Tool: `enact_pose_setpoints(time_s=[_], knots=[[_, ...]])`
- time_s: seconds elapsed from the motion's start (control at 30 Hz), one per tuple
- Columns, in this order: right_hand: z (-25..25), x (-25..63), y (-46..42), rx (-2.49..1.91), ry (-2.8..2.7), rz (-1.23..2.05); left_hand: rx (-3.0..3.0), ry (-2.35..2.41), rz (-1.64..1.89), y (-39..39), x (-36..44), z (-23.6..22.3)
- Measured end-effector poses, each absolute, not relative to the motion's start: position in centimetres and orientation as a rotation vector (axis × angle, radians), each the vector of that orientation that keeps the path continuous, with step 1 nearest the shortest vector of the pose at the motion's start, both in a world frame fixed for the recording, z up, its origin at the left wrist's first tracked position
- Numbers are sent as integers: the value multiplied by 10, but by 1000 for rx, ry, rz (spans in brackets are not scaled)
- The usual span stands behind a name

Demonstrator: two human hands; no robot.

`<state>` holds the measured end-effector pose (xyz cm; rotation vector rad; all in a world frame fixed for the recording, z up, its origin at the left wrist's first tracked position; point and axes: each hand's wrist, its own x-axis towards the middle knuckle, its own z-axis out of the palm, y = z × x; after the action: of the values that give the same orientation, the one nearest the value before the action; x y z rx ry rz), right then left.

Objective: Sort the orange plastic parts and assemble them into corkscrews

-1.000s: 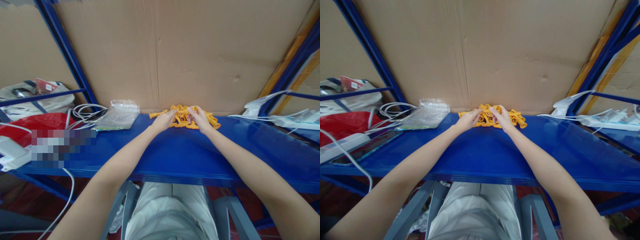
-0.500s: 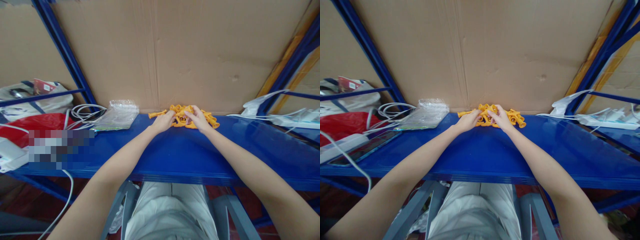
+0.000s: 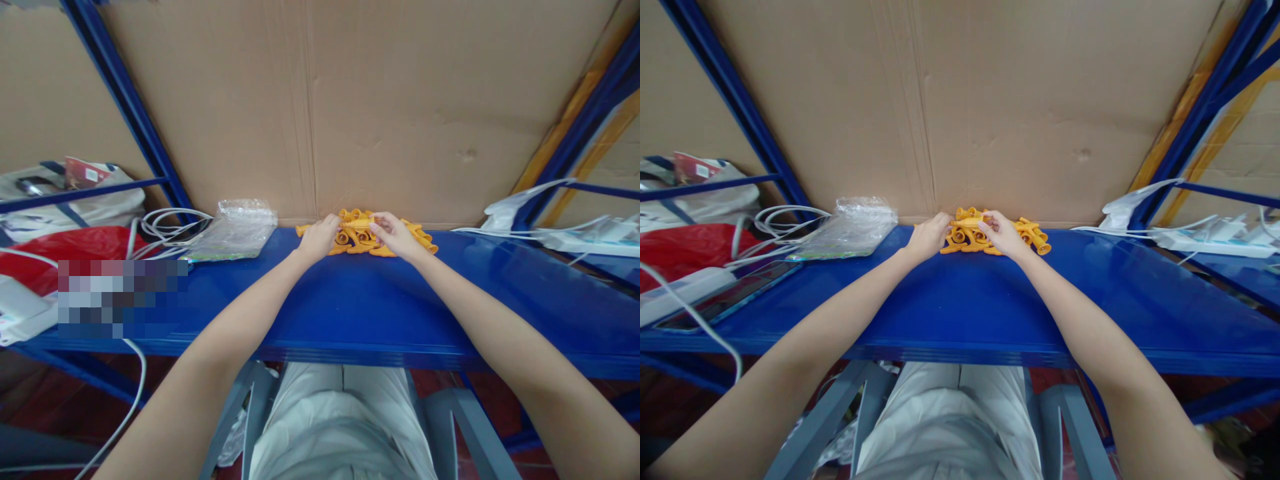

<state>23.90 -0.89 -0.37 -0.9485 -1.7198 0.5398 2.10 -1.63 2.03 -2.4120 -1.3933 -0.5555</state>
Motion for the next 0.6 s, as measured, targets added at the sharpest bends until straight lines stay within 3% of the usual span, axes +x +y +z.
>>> enact_pose_setpoints(time_s=[0.43, 0.6], knots=[[5, 253, -24, -931, -2226, -385, -2403, -1452, -526, -16, 20, 23], [6, 254, -24, -958, -2217, -540, -2412, -1435, -544, -17, 20, 22]])
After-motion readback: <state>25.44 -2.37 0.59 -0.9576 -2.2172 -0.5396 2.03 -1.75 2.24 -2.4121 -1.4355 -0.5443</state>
